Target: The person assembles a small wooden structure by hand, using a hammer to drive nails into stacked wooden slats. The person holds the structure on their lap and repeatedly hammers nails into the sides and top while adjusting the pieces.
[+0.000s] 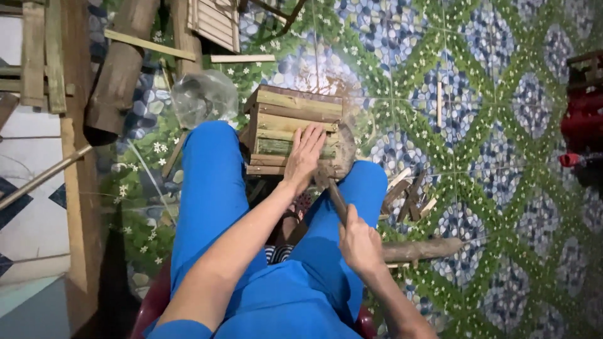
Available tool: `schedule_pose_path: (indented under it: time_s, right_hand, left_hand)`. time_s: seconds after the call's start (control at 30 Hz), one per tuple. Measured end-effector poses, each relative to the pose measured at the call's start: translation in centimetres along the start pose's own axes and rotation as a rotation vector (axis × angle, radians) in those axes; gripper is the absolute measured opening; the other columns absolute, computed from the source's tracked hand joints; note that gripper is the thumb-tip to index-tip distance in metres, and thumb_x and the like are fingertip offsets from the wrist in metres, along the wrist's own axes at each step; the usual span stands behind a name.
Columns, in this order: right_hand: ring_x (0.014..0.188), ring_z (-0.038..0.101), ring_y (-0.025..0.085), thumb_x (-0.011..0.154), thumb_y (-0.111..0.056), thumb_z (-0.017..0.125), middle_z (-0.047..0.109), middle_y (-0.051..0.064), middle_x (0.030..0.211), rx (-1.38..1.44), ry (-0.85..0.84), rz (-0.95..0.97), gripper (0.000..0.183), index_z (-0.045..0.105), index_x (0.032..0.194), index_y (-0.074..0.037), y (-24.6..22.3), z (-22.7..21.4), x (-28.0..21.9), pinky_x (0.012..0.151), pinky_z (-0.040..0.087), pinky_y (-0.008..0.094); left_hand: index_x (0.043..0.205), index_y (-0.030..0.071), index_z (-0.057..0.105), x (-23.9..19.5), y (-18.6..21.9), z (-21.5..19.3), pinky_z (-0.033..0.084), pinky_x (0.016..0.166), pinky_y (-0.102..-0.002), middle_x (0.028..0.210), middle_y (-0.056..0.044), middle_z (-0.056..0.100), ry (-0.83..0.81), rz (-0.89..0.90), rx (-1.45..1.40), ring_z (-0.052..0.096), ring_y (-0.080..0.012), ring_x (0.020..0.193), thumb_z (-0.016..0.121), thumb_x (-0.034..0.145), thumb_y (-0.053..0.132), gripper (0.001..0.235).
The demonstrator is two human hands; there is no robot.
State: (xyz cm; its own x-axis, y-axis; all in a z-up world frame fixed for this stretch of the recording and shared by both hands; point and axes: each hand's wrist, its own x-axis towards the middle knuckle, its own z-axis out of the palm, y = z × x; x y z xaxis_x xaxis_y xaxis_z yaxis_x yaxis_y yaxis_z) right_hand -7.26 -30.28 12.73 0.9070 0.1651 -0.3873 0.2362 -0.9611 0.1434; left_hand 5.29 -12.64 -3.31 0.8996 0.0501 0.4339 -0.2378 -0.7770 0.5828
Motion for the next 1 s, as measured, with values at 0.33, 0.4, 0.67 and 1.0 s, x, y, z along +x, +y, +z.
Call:
schedule_pose_path:
  time_s: [0.33, 0.4, 0.67, 1.0]
  right_hand:
    - [0.085, 0.077, 0.04, 0.1, -0.038, 0.049, 0.074, 0.017, 0.092, 0.016, -0.034, 0.056, 0.051, 0.045, 0.145, -0.013, 0.8, -0.6, 0.1, 0.078, 0.063, 0.056]
    - [0.096, 0.074, 0.047, 0.098, -0.04, 0.053, 0.074, 0.022, 0.105, 0.264, -0.067, 0.094, 0.054, 0.045, 0.146, -0.016, 0.3, -2.5, -0.6, 0.079, 0.06, 0.062]
    - [0.098, 0.073, 0.049, 0.1, -0.036, 0.057, 0.074, 0.028, 0.104, 0.454, -0.092, 0.177, 0.05, 0.047, 0.144, -0.014, -0.4, -3.7, -0.4, 0.075, 0.06, 0.061]
    - [0.097, 0.075, 0.046, 0.099, -0.033, 0.066, 0.073, 0.032, 0.107, 0.734, -0.128, 0.266, 0.056, 0.051, 0.146, -0.008, -0.1, -1.7, -0.4, 0.07, 0.063, 0.056]
  left_hand:
    - [0.145, 0.006, 0.055, -0.4, 0.5, -0.2, 0.023, 0.131, -0.05, 0.158, -0.013, 0.043, -0.008, 0.019, 0.085, 0.034, -0.0294, 0.152, 0.061, 0.104, 0.012, 0.042]
    - [0.144, 0.004, 0.055, -0.5, 0.5, -0.4, 0.023, 0.131, -0.052, 0.157, -0.015, 0.045, 0.008, 0.018, 0.044, 0.034, -0.0309, 0.152, 0.063, 0.103, 0.015, 0.044]
    - [0.153, 0.008, 0.047, 0.6, 2.5, -2.9, 0.02, 0.128, -0.06, 0.161, -0.015, 0.038, -0.029, 0.067, 0.279, 0.03, -0.034, 0.153, 0.061, 0.104, 0.04, 0.06]
    - [0.156, 0.01, 0.043, 0.3, 2.9, -3.4, 0.019, 0.127, -0.061, 0.165, -0.013, 0.034, -0.086, 0.041, 0.335, 0.029, -0.0325, 0.154, 0.061, 0.101, 0.045, 0.067]
